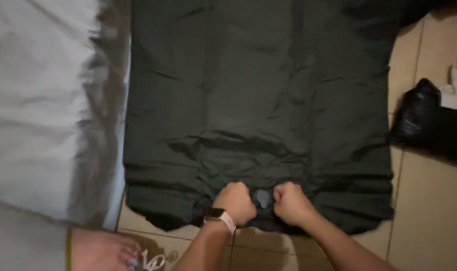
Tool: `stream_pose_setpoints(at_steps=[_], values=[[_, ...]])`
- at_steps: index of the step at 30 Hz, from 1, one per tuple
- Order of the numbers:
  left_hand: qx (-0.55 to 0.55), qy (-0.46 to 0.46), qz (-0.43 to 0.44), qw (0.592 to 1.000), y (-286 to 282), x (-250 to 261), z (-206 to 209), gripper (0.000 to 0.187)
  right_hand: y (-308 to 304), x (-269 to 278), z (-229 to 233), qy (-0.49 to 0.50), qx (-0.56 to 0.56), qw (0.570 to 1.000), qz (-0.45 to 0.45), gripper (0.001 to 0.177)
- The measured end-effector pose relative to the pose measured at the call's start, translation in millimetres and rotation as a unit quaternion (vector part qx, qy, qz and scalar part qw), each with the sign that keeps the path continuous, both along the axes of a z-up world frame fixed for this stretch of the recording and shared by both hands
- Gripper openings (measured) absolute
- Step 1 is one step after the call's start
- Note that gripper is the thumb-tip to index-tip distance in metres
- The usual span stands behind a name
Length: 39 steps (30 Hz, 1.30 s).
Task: Inflating a camping sleeping pad using the integrated manual pump mechanism.
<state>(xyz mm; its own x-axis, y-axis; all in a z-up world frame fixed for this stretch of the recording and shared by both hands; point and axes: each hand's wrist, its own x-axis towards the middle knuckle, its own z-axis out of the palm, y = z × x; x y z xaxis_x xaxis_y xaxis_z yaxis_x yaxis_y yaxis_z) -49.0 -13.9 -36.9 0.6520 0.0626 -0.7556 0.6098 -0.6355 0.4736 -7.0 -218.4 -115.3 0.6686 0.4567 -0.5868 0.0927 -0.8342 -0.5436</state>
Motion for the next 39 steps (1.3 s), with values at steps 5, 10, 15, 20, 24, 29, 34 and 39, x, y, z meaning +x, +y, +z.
stream_pose_setpoints(at_steps=[5,10,15,20,24,29,34,39], values=[[-0.027,-0.015,-0.001,1.000,-0.4,11.4,-13.6,0.029,-3.5,5.3,-31.7,0.022,0.001,0.999,-0.033,0.003],[0.006,0.047,0.025,0.999,1.7,13.2,30.2,0.032,15.6,8.9,17.8,0.038,-0.044,0.998,-0.038,0.005],[0.009,0.088,0.023,0.996,-0.2,4.3,1.3,0.035,8.1,-0.9,-0.2,0.062,-0.066,0.996,-0.002,0.003],[0.050,0.097,0.007,0.994,-7.1,2.2,-6.3,0.030,5.4,-0.2,-9.4,0.047,-0.051,0.997,-0.037,0.007],[0.037,0.054,0.032,0.997,-1.9,-0.7,24.2,0.028,9.5,-1.1,12.9,0.000,-0.018,1.000,0.004,0.006],[0.010,0.066,0.010,0.998,-3.6,11.5,-16.2,0.025,0.8,0.2,-28.3,0.026,-0.031,0.998,-0.052,0.006],[0.044,0.081,0.021,0.995,-15.1,-7.6,11.4,0.030,-4.5,-14.4,-17.4,0.015,-0.037,0.999,-0.016,0.005],[0.021,0.040,0.049,0.998,-9.0,-8.2,21.9,0.028,0.2,-7.6,2.3,0.002,-0.017,0.999,-0.038,0.007]])
